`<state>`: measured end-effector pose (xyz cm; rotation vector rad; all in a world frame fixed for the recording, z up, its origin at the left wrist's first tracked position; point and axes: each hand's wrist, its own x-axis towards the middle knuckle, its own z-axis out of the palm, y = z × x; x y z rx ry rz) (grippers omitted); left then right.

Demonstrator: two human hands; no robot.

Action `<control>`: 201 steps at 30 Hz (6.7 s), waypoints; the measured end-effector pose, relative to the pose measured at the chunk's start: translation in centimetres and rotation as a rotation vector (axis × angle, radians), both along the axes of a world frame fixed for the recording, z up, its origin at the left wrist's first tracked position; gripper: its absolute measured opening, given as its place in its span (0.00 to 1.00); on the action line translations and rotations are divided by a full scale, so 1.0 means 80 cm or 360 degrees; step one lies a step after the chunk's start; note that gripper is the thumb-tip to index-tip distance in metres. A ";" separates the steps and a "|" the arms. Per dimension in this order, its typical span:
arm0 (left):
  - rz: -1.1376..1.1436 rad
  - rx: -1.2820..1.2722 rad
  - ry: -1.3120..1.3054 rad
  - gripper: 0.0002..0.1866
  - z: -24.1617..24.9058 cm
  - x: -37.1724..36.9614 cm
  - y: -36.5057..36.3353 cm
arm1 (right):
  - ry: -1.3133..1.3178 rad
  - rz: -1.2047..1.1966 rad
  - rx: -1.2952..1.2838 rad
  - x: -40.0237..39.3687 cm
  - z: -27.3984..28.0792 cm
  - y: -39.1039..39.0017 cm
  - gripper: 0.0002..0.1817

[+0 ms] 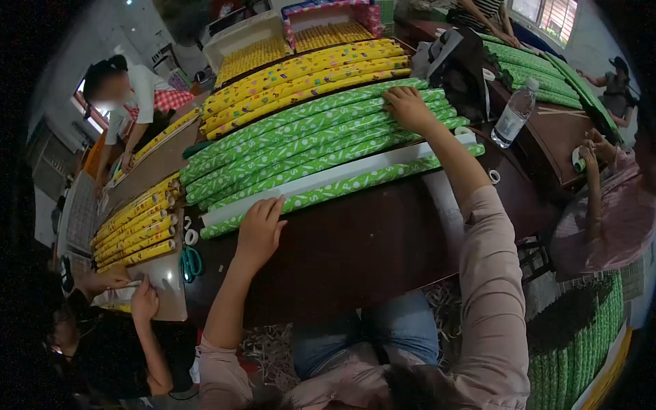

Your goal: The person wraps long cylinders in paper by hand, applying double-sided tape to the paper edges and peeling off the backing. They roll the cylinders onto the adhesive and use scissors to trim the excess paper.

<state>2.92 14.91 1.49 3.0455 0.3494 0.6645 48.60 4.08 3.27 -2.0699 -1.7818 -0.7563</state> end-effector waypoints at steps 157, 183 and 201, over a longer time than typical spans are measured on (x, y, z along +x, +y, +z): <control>0.0910 -0.1443 -0.0880 0.16 -0.014 -0.161 -0.121 | 0.1590 0.1065 -0.0720 -0.451 -0.029 -0.039 0.08; 0.1242 -0.1371 -0.0749 0.15 -0.010 -0.150 -0.112 | 0.1379 0.1031 -0.0523 -0.450 -0.035 -0.043 0.07; 0.1241 -0.1426 -0.0683 0.15 -0.002 -0.146 -0.103 | 0.1156 0.0973 -0.0492 -0.453 -0.036 -0.043 0.04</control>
